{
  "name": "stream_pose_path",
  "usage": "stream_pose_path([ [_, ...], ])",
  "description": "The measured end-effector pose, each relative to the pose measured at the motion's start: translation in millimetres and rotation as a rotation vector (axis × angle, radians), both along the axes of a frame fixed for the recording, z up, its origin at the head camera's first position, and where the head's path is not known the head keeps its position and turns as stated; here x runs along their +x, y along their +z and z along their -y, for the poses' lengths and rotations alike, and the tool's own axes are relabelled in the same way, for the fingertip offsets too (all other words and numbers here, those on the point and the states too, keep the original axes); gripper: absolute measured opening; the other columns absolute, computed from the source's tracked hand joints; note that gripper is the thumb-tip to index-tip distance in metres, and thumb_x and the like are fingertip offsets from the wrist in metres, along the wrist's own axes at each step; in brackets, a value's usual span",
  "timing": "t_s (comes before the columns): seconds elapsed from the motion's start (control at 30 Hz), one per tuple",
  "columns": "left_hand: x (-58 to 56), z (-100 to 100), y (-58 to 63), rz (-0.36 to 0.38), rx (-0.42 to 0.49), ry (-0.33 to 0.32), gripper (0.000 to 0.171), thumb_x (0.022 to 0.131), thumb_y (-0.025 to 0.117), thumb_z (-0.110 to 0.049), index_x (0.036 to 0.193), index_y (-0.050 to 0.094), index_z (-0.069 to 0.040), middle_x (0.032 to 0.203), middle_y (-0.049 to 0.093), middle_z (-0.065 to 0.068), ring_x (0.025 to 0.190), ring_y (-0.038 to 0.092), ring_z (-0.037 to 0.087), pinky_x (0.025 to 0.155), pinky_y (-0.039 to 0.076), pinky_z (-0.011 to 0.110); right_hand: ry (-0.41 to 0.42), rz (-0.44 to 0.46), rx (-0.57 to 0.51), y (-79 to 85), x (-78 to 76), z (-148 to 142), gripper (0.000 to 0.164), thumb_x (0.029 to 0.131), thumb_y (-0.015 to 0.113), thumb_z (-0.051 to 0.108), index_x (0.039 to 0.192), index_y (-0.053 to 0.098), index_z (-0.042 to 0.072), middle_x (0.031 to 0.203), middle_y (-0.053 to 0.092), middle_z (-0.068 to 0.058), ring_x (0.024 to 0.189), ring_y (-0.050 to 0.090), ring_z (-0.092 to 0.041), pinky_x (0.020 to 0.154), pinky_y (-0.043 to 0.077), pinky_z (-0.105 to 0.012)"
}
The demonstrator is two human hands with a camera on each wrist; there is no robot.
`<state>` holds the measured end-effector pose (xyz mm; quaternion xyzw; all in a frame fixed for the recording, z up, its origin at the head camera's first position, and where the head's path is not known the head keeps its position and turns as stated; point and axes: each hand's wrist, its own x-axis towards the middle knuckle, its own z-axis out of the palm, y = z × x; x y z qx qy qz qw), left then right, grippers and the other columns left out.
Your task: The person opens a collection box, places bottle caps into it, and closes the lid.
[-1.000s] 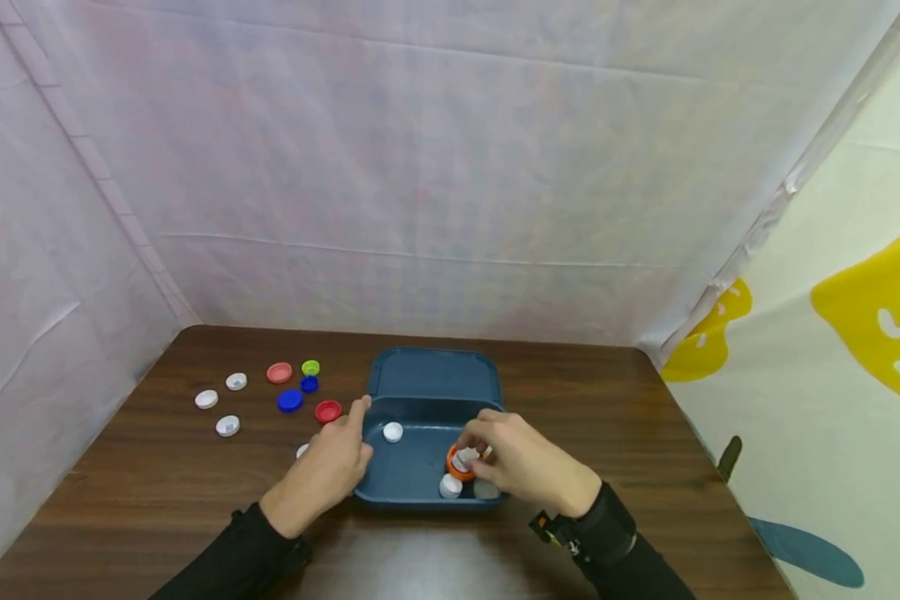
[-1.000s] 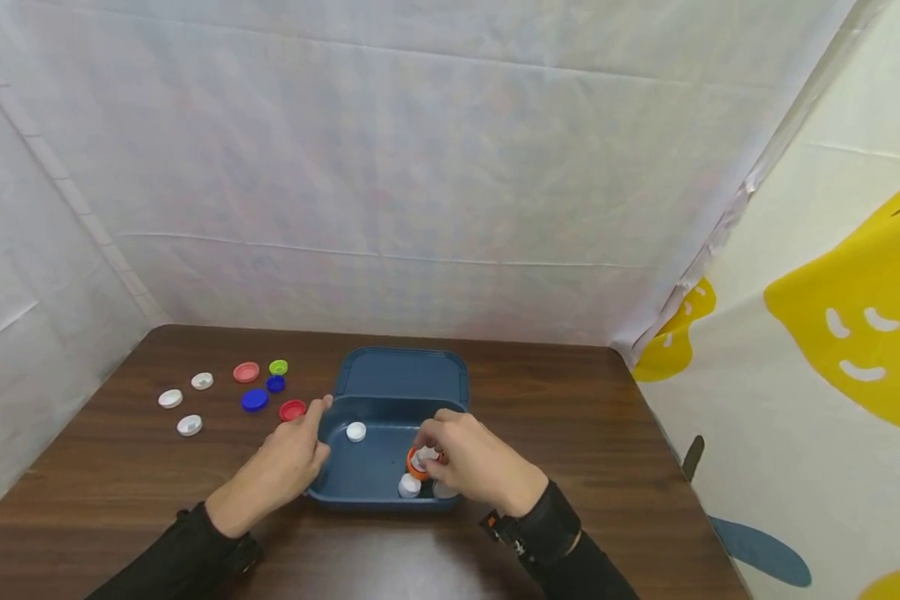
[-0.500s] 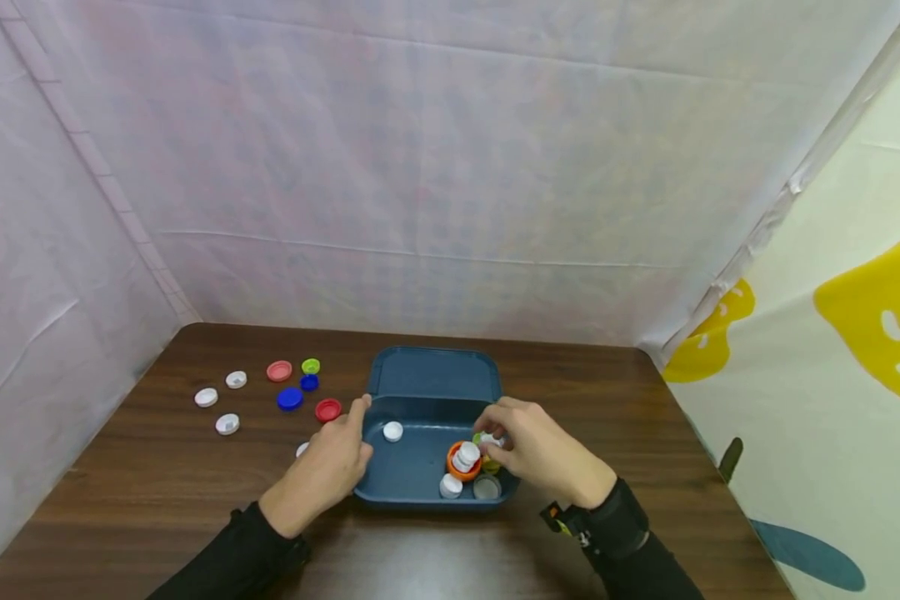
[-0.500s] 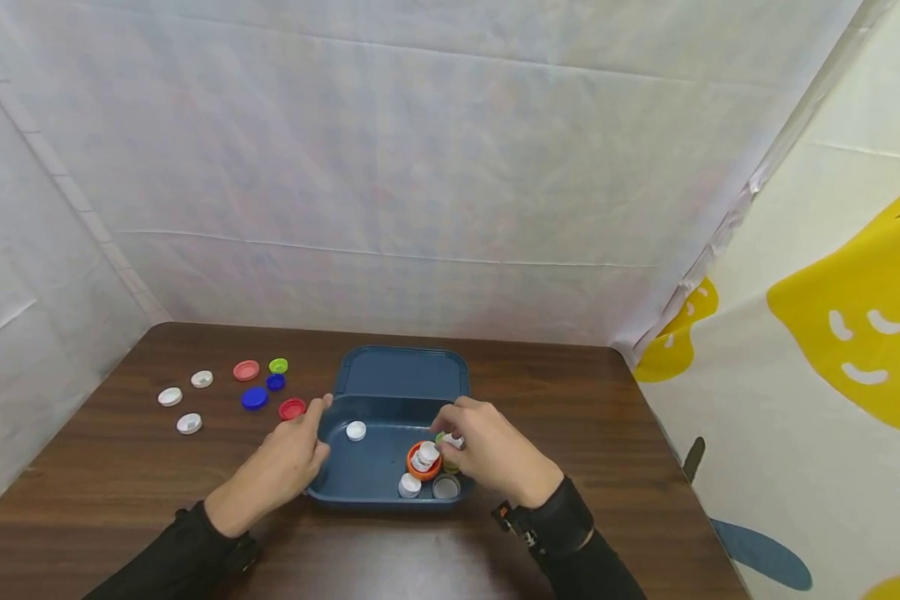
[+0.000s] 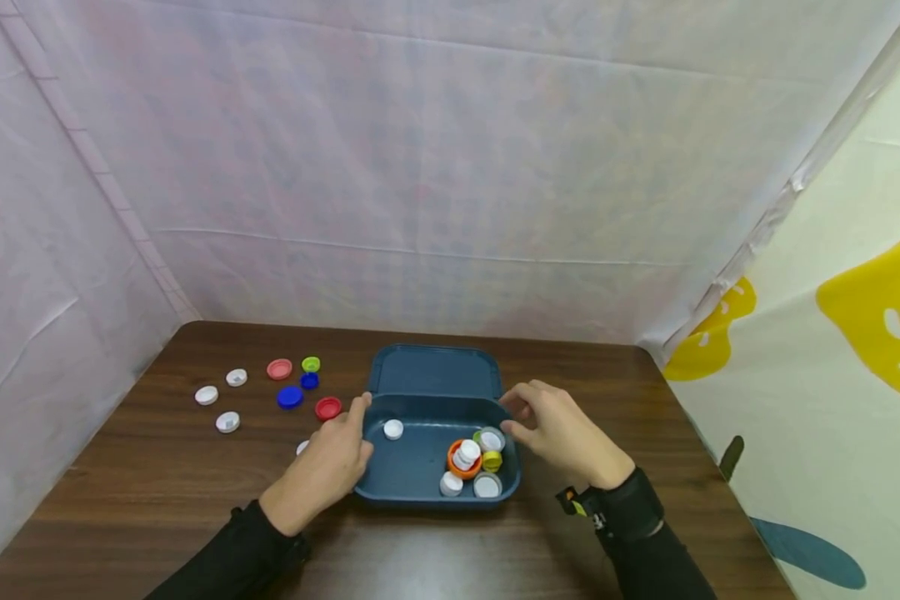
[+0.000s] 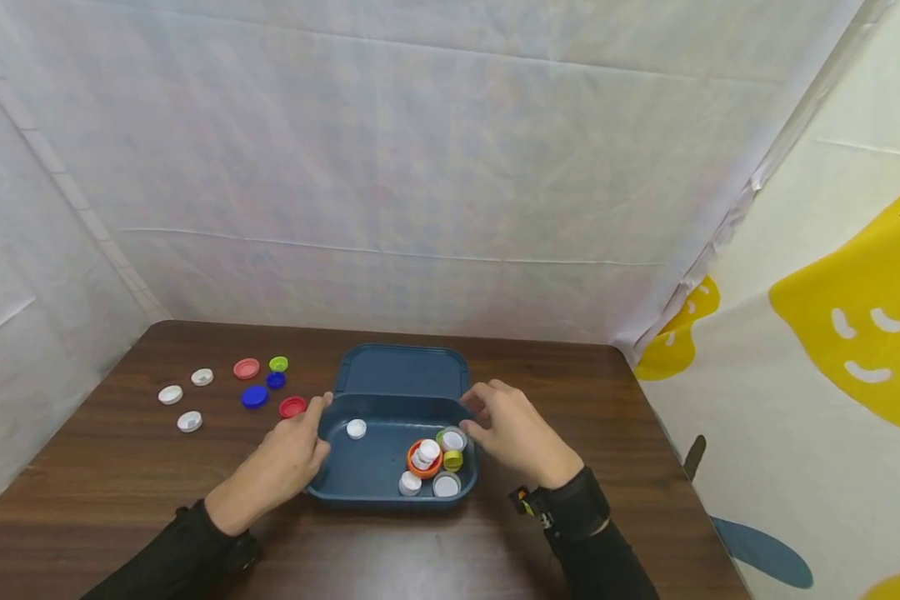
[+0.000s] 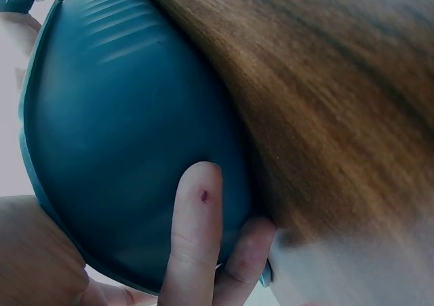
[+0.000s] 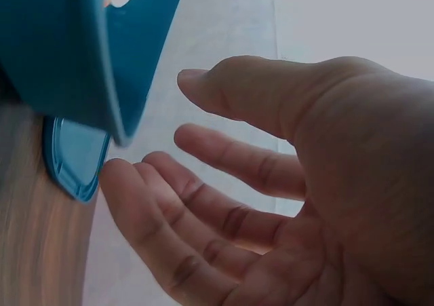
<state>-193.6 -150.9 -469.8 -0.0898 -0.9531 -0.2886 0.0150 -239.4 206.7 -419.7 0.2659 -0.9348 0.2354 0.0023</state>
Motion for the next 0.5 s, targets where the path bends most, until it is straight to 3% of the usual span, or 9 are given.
stream_pose_path([
  [0.2, -0.2, -1.1, -0.4, 0.003, 0.0, 0.001, 0.064, 0.107, 0.067, -0.004, 0.167, 0.047, 0.006, 0.147, 0.074, 0.034, 0.083, 0.074, 0.025, 0.069, 0.068, 0.037, -0.042, 0.074, 0.0, -9.3, -10.0, -13.3, 0.04, 0.109, 0.084, 0.023, 0.143, 0.075, 0.004, 0.125, 0.081, -0.009, 0.106, 0.075, -0.015, 0.087, 0.066, -0.036],
  [0.5, 0.0, -1.2, 0.0, -0.006, -0.014, 0.009, 0.064, 0.107, 0.068, -0.004, 0.167, 0.048, 0.006, 0.146, 0.074, 0.034, 0.085, 0.076, 0.027, 0.073, 0.071, 0.041, -0.071, 0.394, -0.175, -25.9, -8.4, -23.4, 0.067, 0.113, 0.078, 0.028, 0.167, 0.053, -0.004, 0.142, 0.079, -0.026, 0.084, 0.085, -0.019, 0.072, 0.071, -0.032],
])
